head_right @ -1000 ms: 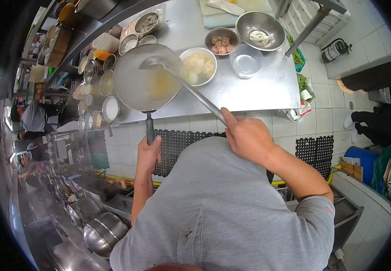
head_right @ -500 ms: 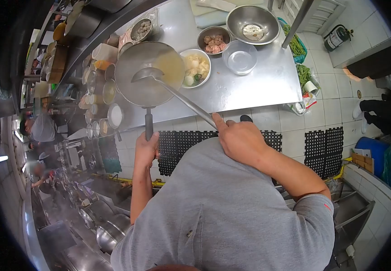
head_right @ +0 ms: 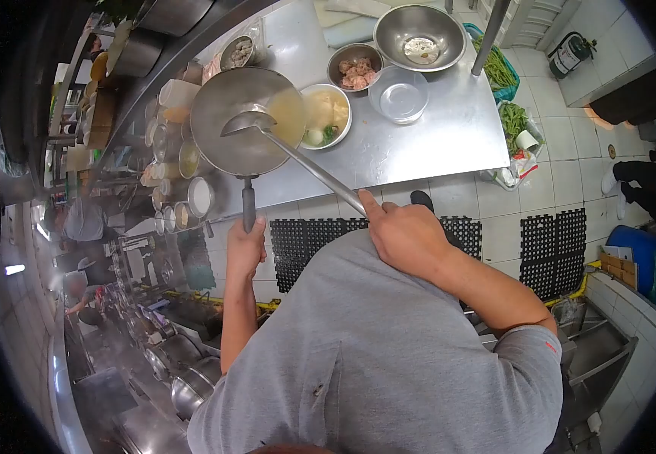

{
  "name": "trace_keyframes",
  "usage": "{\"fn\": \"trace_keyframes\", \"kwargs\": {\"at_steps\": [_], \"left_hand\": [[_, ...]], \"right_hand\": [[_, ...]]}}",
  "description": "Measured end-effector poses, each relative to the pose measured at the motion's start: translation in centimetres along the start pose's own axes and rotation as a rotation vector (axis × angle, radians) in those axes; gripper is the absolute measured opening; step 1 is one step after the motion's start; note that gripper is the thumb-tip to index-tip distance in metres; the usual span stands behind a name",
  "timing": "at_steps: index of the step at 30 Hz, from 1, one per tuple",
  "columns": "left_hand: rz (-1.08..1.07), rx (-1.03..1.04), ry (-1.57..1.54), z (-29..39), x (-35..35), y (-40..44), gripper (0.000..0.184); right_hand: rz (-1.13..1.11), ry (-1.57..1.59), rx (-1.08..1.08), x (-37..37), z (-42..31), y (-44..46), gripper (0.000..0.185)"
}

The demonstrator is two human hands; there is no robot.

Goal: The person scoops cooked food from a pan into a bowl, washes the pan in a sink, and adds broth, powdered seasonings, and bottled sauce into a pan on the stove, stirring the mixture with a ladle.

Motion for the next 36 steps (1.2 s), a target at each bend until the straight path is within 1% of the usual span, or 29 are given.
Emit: {"fn": "trace_keyframes", "kwargs": {"at_steps": [2, 7, 9, 16, 19, 22, 23, 24, 27, 28, 30, 31, 33, 34, 35, 36], "left_hand": [[0.001, -0.002, 0.022, 0.2, -0.1, 0.0, 0.027], [0.030, 0.023, -0.036, 0.1, 0.0, 0.0, 0.031], [0.036, 0.033, -0.027, -0.1, -0.1, 0.2, 0.032], [0.064, 0.028, -0.011, 0.8, 0.3, -0.5, 0.034], [0.070, 0.050, 0.021, 0.1, 0.3, -0.3, 0.035], [0.020, 0.063, -0.047, -0.9, 0.4, 0.1, 0.037], [0.005, 0.066, -0.039, -1.4, 0.1, -0.2, 0.037], [-0.022, 0.061, -0.064, -1.4, -0.1, -0.3, 0.037], [-0.109, 0.069, -0.079, -0.4, -1.2, -0.9, 0.035], [-0.181, 0.092, -0.098, -0.7, -1.4, -0.9, 0.034], [-0.312, 0.117, -0.132, -1.5, -1.7, -0.9, 0.033], [-0.337, 0.128, -0.139, -1.4, -1.7, -1.0, 0.033], [-0.505, 0.096, -0.174, -0.7, -0.8, -1.9, 0.030], [-0.595, 0.096, -0.185, -0.7, 0.0, -1.9, 0.027], [-0.630, 0.108, -0.187, -0.3, 0.9, -2.1, 0.027], [-0.713, 0.129, -0.162, 0.4, 1.9, -2.7, 0.027]], "right_hand": [[-0.005, 0.000, 0.002, -0.1, 0.1, -0.1, 0.057], [-0.008, 0.008, 0.001, -0.4, 0.3, -0.2, 0.057], [0.012, -0.006, -0.027, -0.9, 0.1, -0.2, 0.056], [0.000, -0.028, -0.014, -1.1, 0.6, -1.0, 0.057], [0.022, -0.057, -0.014, -1.2, 0.7, -1.7, 0.056], [0.043, -0.074, 0.029, -0.3, 0.5, -2.5, 0.057], [0.090, -0.071, 0.029, 0.0, 0.3, -2.9, 0.057], [0.144, -0.076, 0.029, 0.2, -0.2, -3.2, 0.058], [0.171, -0.052, 0.107, 0.2, -2.7, -4.8, 0.061], [0.185, -0.076, 0.125, 0.4, -3.6, -5.6, 0.061], [0.341, 0.049, 0.162, 0.6, -5.0, -7.3, 0.058], [0.351, 0.029, 0.179, 0.6, -5.6, -8.2, 0.058], [0.392, 0.205, 0.401, 0.4, -5.9, -10.8, 0.055], [0.456, 0.280, 0.444, 0.3, -6.2, -12.2, 0.053], [0.476, 0.258, 0.467, 0.0, -6.5, -13.6, 0.053], [0.457, 0.324, 0.578, 0.0, -6.5, -15.2, 0.051]]}}
Point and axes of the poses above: each hand's wrist, its own y-axis towards the middle knuckle, its own x-axis out of the palm, z = x × y, the point moved 4 cm from there along y, towards the middle knuckle, and after that the axes turned 5 degrees about z, right-handed, at the moved point
